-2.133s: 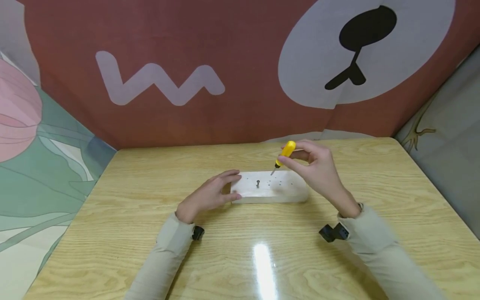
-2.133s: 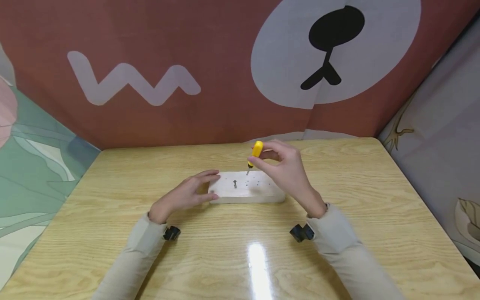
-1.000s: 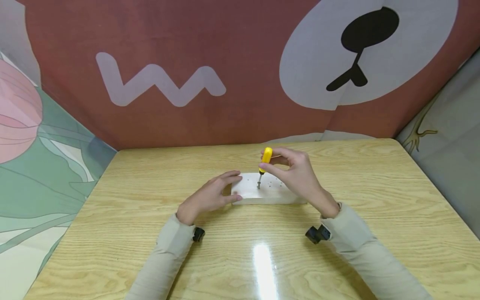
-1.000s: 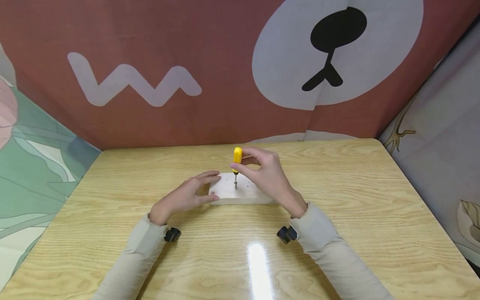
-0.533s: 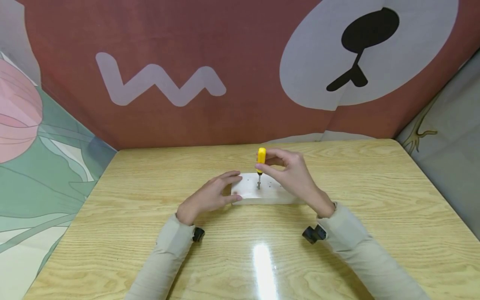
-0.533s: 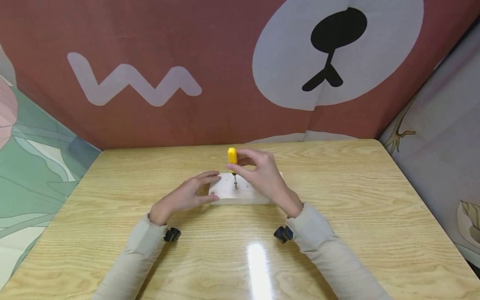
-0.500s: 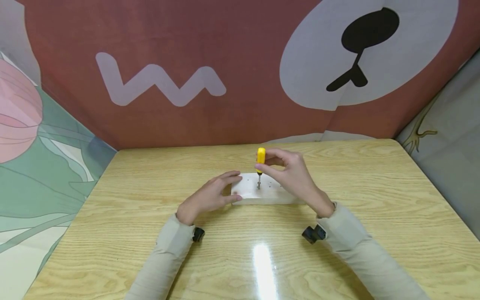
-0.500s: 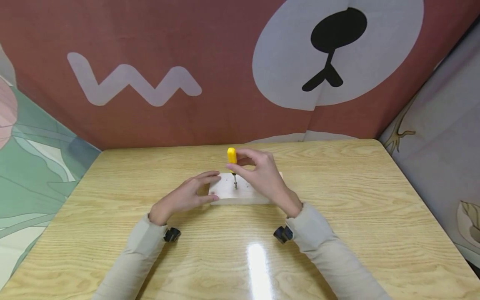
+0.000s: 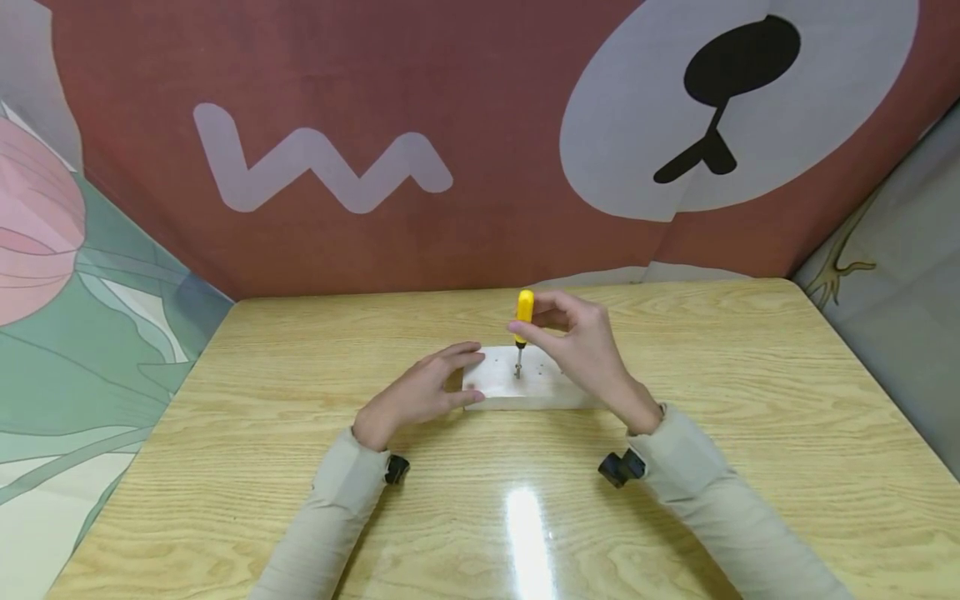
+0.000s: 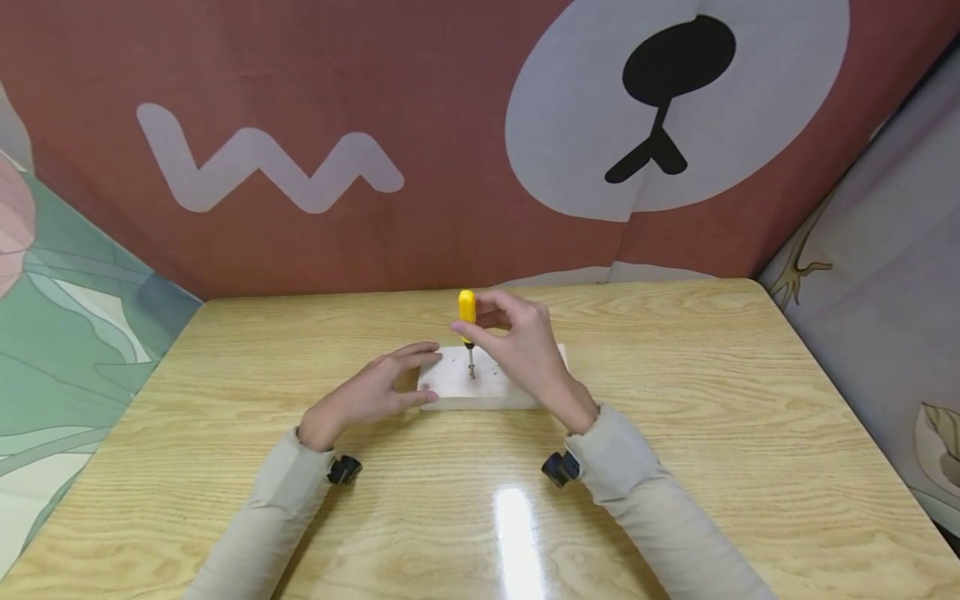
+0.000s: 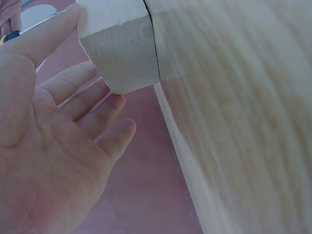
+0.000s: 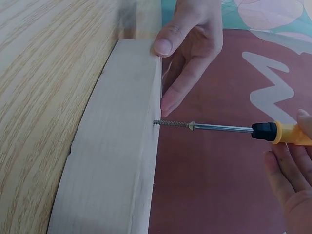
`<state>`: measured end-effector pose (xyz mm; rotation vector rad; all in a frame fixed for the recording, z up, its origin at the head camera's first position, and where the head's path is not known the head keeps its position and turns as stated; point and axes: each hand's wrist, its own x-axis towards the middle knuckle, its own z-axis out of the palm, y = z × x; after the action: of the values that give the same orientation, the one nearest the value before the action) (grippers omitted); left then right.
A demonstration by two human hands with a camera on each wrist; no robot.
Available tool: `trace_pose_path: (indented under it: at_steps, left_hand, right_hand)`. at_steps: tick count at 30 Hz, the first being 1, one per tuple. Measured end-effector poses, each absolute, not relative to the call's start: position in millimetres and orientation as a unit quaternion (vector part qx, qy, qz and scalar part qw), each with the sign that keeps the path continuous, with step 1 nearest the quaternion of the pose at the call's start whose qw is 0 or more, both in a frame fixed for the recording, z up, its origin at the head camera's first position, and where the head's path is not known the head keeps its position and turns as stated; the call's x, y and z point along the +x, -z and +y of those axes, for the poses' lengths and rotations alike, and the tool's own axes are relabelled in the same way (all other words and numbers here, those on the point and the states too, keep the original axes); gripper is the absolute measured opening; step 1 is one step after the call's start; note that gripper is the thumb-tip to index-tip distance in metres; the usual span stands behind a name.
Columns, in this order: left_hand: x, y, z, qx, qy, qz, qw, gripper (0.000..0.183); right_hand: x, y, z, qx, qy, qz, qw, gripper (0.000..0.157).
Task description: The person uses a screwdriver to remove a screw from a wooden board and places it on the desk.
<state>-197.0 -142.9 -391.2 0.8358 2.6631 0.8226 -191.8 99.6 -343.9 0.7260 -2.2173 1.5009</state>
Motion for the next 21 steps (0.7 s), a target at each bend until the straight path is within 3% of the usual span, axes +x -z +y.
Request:
trace_pose_path:
  at_steps: [7,17,21]
  left_hand:
    - [-197.1,391.9,-143.1,0.288,-0.281,0.908,0.116,0.065]
    - [-196.7,390.5,-143.1,0.287,-0.282,0.908,0.114,0.065]
    - [-196.7,390.8,-143.2,0.288,-0.284,0.907,0.115,0.065]
  right_hand:
    - [-191.5,343.6,100.2,0.266,-0.514,-0.795,0.183,0.027]
    - [-190.0,340.4,101.4,0.278,-0.513,-0.802,0.131,0.037]
    - [-189.8,341.0,99.7,0.278,-0.527,-0.794,0.124,0.033]
